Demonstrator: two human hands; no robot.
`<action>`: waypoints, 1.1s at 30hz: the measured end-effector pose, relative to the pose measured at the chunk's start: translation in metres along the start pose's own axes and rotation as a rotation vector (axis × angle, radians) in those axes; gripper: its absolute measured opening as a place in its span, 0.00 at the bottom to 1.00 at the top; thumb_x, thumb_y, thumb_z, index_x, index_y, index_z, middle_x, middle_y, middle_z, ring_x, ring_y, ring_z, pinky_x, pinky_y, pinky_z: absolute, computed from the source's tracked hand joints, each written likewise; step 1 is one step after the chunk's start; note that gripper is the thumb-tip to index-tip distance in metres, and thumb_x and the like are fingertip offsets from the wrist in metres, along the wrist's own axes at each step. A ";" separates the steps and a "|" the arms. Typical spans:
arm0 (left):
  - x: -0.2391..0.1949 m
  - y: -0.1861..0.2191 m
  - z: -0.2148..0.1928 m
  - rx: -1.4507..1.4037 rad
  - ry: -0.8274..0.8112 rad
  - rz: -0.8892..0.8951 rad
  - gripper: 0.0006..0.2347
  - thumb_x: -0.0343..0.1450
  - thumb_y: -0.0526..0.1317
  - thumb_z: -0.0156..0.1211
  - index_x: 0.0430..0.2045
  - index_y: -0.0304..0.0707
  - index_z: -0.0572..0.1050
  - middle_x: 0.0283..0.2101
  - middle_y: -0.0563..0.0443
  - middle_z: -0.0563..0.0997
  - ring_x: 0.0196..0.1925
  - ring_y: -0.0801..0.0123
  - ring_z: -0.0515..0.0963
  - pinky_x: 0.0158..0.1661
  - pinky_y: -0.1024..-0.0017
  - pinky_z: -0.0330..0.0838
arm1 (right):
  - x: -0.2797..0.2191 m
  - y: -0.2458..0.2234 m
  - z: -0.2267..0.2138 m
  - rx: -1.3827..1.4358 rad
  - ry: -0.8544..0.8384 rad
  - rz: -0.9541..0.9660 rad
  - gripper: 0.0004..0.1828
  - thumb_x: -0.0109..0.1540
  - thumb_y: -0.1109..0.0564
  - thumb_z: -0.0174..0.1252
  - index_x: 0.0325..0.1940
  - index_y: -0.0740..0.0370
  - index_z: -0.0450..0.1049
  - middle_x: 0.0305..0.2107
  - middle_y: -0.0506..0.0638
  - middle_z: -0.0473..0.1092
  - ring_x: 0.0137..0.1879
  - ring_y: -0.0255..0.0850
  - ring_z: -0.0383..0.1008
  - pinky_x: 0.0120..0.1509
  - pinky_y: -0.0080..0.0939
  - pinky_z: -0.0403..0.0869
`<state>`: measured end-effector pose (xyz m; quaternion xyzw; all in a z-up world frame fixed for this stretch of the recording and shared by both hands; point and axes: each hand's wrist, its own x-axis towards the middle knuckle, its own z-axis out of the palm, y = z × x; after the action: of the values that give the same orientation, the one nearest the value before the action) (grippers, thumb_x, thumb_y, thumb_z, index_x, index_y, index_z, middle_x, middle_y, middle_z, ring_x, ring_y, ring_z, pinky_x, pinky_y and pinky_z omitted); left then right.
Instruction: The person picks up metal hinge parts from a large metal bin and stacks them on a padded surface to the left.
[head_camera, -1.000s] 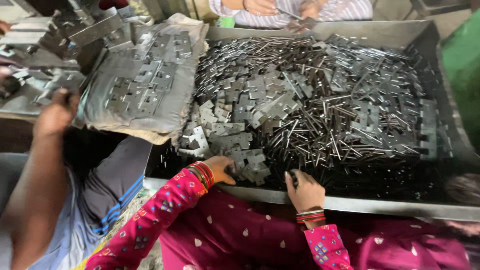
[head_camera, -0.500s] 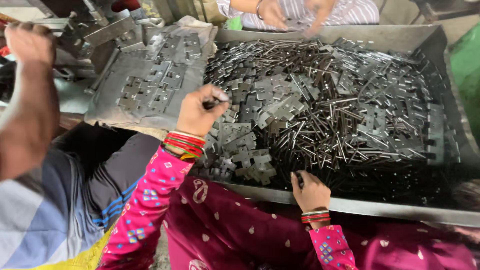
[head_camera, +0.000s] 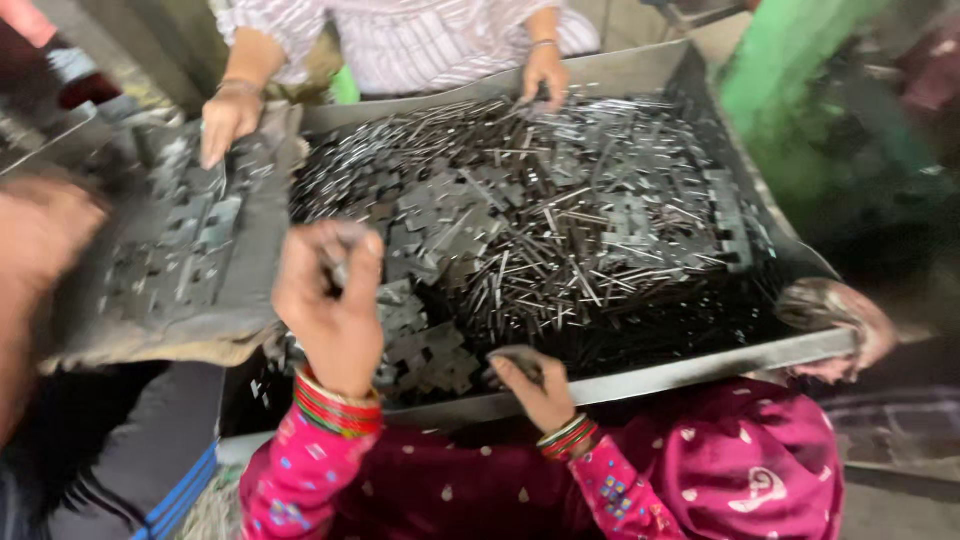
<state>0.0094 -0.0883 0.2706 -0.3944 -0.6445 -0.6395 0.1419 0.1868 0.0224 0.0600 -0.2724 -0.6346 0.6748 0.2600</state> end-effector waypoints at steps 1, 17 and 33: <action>-0.015 0.003 0.010 -0.076 -0.046 -0.001 0.03 0.77 0.30 0.62 0.37 0.34 0.73 0.35 0.54 0.75 0.35 0.76 0.70 0.40 0.75 0.67 | -0.003 -0.010 0.005 0.186 -0.042 0.105 0.24 0.61 0.39 0.59 0.50 0.60 0.76 0.34 0.55 0.79 0.38 0.43 0.82 0.43 0.44 0.79; -0.146 -0.082 0.057 0.099 -0.679 -0.152 0.10 0.72 0.43 0.59 0.42 0.39 0.78 0.38 0.46 0.83 0.39 0.55 0.84 0.39 0.62 0.77 | 0.048 0.058 -0.124 0.241 0.394 0.385 0.30 0.65 0.55 0.62 0.69 0.70 0.69 0.37 0.60 0.72 0.34 0.51 0.71 0.32 0.53 0.69; -0.194 -0.127 0.101 0.559 -1.060 -0.260 0.15 0.77 0.52 0.47 0.31 0.40 0.72 0.32 0.48 0.79 0.34 0.54 0.82 0.33 0.60 0.78 | 0.260 0.084 -0.194 -0.816 0.841 0.566 0.22 0.65 0.45 0.52 0.58 0.58 0.74 0.53 0.65 0.74 0.60 0.60 0.75 0.64 0.54 0.74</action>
<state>0.0800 -0.0408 0.0330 -0.5248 -0.8135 -0.1751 -0.1792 0.1355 0.3377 -0.0423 -0.7470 -0.5877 0.2576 0.1739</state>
